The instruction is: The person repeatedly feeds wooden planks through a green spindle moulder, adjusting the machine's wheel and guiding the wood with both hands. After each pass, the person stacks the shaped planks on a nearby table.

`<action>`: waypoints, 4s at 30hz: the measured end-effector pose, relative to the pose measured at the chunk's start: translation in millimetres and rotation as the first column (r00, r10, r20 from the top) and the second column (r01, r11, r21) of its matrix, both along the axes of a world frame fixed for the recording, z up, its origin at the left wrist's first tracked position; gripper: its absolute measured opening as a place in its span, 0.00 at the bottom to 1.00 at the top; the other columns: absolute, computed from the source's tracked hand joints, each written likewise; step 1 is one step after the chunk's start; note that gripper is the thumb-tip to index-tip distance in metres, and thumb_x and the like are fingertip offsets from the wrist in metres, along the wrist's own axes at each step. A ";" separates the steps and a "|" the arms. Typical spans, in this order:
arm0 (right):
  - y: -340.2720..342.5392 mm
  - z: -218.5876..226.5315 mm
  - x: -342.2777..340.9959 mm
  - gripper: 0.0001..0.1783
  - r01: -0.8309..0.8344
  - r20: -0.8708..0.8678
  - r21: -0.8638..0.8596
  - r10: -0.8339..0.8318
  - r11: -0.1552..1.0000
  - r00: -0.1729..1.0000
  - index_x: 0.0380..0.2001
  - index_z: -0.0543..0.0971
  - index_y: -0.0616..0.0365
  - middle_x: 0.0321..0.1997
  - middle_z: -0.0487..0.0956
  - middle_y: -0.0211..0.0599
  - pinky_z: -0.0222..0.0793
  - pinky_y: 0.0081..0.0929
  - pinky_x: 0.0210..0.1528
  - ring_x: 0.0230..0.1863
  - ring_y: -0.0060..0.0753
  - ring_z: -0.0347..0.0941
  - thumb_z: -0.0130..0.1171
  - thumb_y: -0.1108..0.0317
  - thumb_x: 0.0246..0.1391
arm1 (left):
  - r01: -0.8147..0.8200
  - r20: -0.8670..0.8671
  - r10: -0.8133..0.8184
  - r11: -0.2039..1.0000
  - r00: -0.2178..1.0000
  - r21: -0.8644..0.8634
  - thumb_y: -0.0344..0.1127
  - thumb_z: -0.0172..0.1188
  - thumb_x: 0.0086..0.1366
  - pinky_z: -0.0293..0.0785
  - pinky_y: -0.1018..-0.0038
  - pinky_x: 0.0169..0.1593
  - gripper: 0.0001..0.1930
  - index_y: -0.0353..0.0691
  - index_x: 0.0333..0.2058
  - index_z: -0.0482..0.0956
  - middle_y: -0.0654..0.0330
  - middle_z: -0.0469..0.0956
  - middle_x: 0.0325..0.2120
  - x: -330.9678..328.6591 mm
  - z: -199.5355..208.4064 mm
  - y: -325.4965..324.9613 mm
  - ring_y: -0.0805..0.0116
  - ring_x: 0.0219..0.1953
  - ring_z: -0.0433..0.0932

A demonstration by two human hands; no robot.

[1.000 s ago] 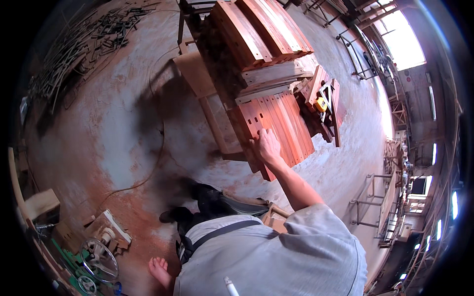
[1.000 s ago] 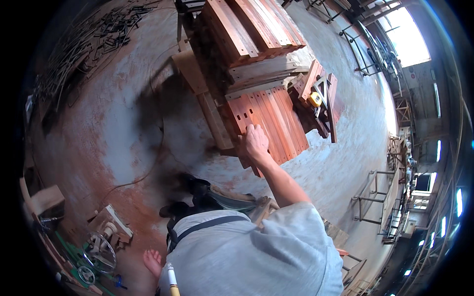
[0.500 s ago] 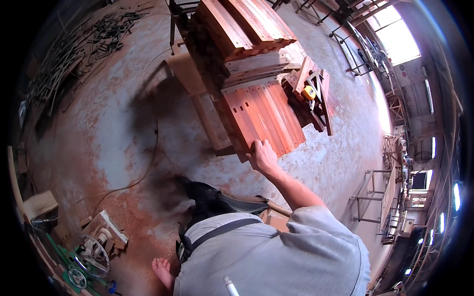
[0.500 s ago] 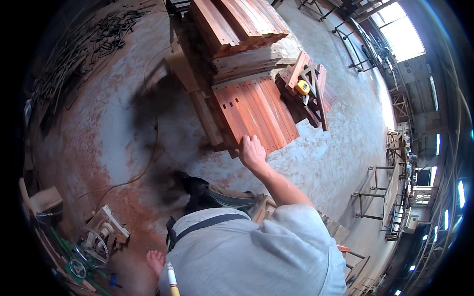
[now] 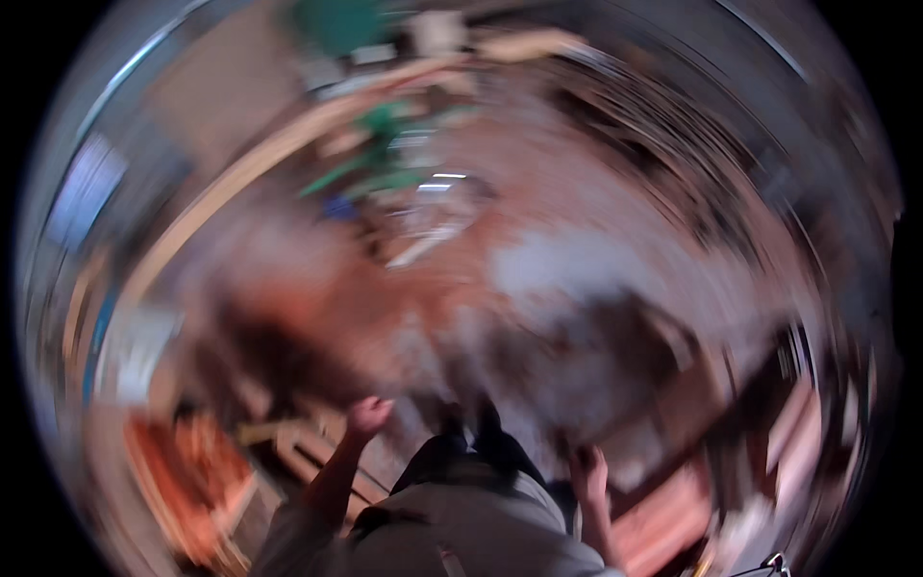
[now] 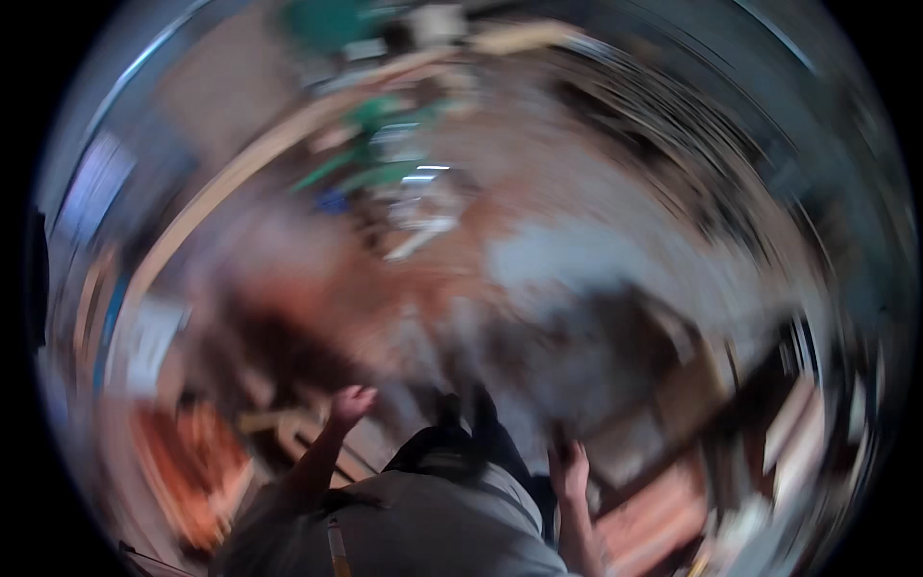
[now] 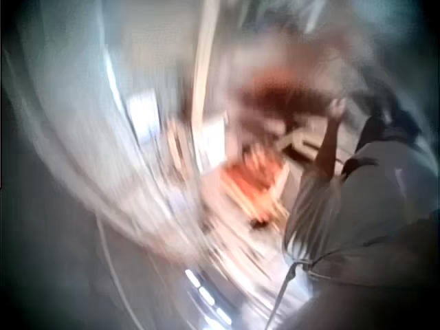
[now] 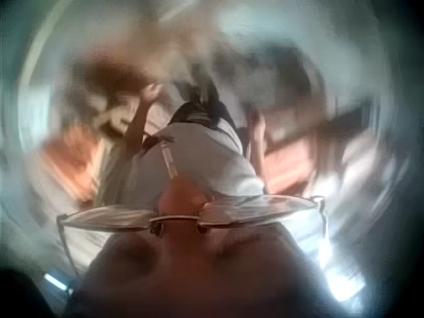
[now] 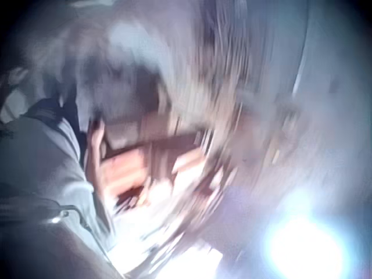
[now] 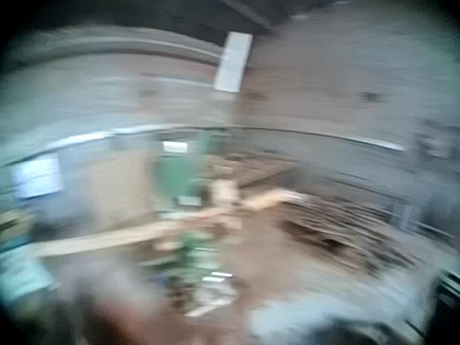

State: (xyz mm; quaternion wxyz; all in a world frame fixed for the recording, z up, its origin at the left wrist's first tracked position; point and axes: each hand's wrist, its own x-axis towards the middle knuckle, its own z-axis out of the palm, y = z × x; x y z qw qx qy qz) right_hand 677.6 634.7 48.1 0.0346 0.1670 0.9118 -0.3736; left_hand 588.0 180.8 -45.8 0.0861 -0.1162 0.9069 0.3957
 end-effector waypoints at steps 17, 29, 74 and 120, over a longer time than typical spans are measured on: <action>-79.1 -73.5 -209.0 0.12 -0.488 0.408 -0.340 0.593 0.804 0.694 0.32 0.70 0.55 0.22 0.68 0.28 0.58 0.19 0.13 0.15 0.23 0.64 0.50 0.58 0.52 | -0.983 0.126 0.977 0.178 0.170 -0.053 0.46 0.54 0.56 0.72 0.64 0.44 0.16 0.41 0.37 0.79 0.52 0.79 0.35 392.3 74.8 89.4 0.54 0.39 0.77; -177.9 -107.3 -97.8 0.08 -0.474 0.699 -0.379 0.582 0.795 0.417 0.30 0.68 0.53 0.19 0.66 0.29 0.59 0.24 0.12 0.14 0.25 0.63 0.53 0.63 0.52 | -0.614 -0.405 0.582 -0.787 -0.706 -0.060 0.48 0.61 0.53 0.71 0.63 0.44 0.28 0.32 0.45 0.71 0.44 0.77 0.35 749.3 41.1 -8.9 0.49 0.39 0.76; -62.0 -87.0 -256.0 0.14 -0.090 0.592 -0.418 0.346 0.904 0.728 0.38 0.75 0.60 0.25 0.73 0.32 0.68 0.21 0.18 0.19 0.21 0.68 0.54 0.61 0.54 | -0.105 -0.194 0.915 0.168 -0.353 0.980 0.50 0.51 0.64 0.72 0.67 0.47 0.21 0.36 0.43 0.69 0.55 0.74 0.34 162.5 258.5 -137.6 0.63 0.38 0.73; -53.5 -13.6 -601.5 0.17 0.233 0.356 -0.485 -0.053 0.843 0.933 0.41 0.73 0.67 0.29 0.75 0.37 0.69 0.21 0.23 0.23 0.24 0.71 0.51 0.62 0.55 | -0.229 0.204 0.825 -0.094 0.527 0.969 0.44 0.51 0.65 0.75 0.68 0.49 0.13 0.44 0.42 0.72 0.60 0.78 0.36 -598.7 88.7 -193.3 0.69 0.40 0.77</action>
